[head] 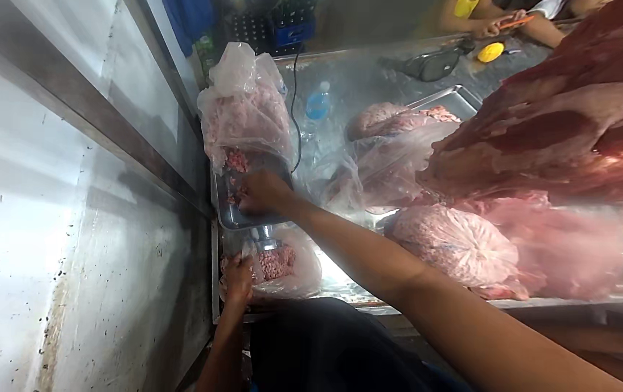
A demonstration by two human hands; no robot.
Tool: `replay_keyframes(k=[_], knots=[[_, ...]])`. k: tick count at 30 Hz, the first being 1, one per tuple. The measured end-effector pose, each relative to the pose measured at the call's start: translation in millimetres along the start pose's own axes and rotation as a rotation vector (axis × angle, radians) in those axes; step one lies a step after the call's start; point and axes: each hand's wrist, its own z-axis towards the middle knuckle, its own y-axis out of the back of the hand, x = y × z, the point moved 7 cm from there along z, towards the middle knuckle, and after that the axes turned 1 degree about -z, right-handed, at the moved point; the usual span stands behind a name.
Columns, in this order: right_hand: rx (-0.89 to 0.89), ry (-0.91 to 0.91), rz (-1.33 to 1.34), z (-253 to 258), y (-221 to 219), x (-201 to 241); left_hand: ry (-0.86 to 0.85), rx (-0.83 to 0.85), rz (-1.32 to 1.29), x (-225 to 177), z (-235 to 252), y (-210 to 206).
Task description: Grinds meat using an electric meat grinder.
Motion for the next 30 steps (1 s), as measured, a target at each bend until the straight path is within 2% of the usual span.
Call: replay_keyframes(k=[5,9,13,16,20,23,25,30], knots=[[-0.225,-0.001,-0.02,22,47,-3,0.009,-0.019,-0.033,8,0,6],[-0.343,-0.024,-0.054,38,45,-2,-0.015,-0.014,0.034,4,0,15],[-0.356,-0.035,-0.016,61,21,-5,0.027,-0.006,0.12,10,6,19],[-0.268,0.01,-0.013,88,7,-14,0.032,-0.006,0.108,13,12,17],[-0.074,0.016,-0.011,95,22,-5,0.04,-0.007,0.117,6,13,14],[0.054,0.073,0.048,89,30,2,0.037,-0.025,0.065,2,15,7],[0.062,0.133,0.01,77,32,6,0.039,-0.015,0.023,3,16,3],[0.183,0.148,-0.195,38,-7,26,-0.044,0.007,-0.01,-10,5,-1]])
